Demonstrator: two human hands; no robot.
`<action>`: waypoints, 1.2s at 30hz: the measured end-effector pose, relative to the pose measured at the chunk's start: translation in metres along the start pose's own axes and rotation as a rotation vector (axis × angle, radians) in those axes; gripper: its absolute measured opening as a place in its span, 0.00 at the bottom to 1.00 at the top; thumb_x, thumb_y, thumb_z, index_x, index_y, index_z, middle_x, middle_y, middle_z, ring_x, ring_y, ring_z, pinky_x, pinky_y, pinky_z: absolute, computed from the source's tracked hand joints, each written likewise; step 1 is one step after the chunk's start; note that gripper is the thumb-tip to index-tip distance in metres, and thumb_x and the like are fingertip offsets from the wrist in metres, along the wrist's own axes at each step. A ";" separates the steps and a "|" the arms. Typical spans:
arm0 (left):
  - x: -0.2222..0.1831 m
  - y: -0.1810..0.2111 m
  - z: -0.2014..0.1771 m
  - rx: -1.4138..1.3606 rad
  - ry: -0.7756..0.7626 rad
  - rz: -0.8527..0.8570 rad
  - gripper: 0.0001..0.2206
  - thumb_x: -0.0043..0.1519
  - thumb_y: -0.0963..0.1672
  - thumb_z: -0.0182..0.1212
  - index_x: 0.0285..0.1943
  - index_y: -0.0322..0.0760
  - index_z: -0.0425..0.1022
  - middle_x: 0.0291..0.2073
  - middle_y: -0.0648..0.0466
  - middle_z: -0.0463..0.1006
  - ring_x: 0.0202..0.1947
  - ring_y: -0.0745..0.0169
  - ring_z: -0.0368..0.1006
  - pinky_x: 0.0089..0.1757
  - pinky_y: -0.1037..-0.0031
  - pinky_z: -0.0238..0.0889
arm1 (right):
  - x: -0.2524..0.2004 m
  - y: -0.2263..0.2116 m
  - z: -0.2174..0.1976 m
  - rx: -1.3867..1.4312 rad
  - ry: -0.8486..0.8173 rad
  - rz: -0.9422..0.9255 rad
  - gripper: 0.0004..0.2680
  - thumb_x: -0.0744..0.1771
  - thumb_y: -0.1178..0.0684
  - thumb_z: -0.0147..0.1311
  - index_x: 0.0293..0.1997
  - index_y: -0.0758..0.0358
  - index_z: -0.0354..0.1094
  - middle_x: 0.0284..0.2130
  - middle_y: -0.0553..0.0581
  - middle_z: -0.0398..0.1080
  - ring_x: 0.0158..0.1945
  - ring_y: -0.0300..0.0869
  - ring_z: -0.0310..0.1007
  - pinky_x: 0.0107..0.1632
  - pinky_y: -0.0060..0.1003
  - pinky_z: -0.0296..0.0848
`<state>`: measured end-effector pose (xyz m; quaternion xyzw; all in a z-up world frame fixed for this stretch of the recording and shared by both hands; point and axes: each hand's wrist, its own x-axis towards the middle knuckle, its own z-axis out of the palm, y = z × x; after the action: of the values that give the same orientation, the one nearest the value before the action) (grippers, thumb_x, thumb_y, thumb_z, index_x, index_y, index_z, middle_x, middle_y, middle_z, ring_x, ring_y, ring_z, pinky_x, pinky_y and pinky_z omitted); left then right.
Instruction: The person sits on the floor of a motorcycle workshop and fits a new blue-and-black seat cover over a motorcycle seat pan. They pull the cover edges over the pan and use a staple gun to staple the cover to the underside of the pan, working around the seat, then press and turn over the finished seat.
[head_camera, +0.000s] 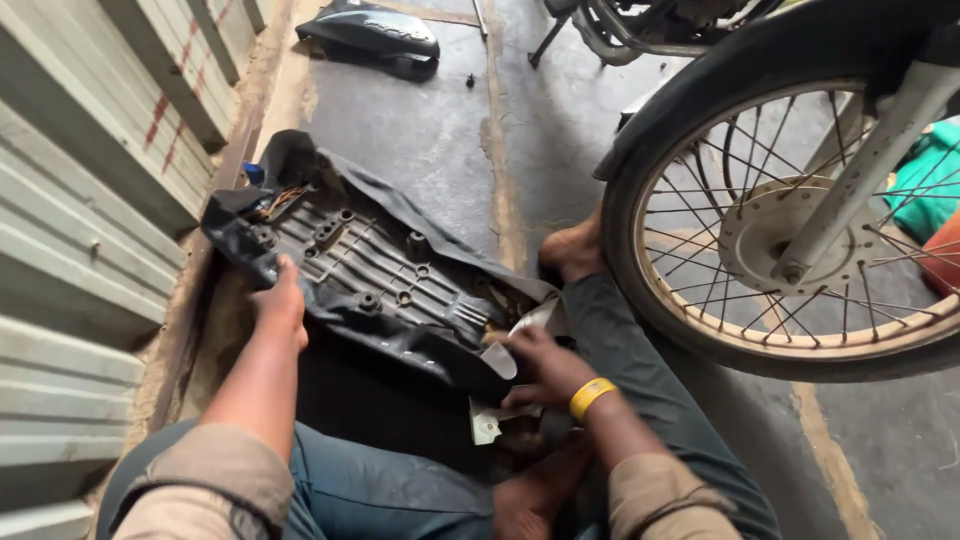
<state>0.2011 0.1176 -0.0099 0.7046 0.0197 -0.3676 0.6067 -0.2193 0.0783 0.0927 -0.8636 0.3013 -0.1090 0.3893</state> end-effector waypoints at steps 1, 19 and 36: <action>-0.024 0.005 0.003 0.138 0.085 0.148 0.43 0.63 0.58 0.63 0.75 0.25 0.51 0.69 0.39 0.64 0.66 0.47 0.64 0.62 0.54 0.55 | -0.002 -0.008 0.008 -0.115 -0.071 0.133 0.30 0.56 0.57 0.70 0.64 0.48 0.62 0.59 0.61 0.60 0.58 0.56 0.67 0.57 0.45 0.68; -0.171 0.000 0.094 0.981 -1.078 1.127 0.20 0.48 0.52 0.75 0.37 0.37 0.75 0.56 0.54 0.77 0.57 0.49 0.71 0.54 0.63 0.65 | 0.006 0.102 0.060 0.243 0.521 0.232 0.14 0.61 0.66 0.56 0.49 0.61 0.68 0.62 0.56 0.57 0.57 0.47 0.69 0.57 0.37 0.71; -0.167 -0.024 0.077 0.918 -1.011 1.122 0.15 0.53 0.49 0.73 0.32 0.36 0.75 0.57 0.54 0.76 0.68 0.41 0.58 0.62 0.57 0.52 | -0.006 0.087 0.074 0.459 0.349 0.119 0.14 0.57 0.52 0.73 0.43 0.64 0.79 0.67 0.57 0.52 0.65 0.45 0.63 0.57 0.41 0.74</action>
<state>0.0296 0.1269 0.0608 0.5376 -0.7492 -0.2548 0.2911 -0.2311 0.0817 -0.0211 -0.7020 0.3811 -0.2981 0.5226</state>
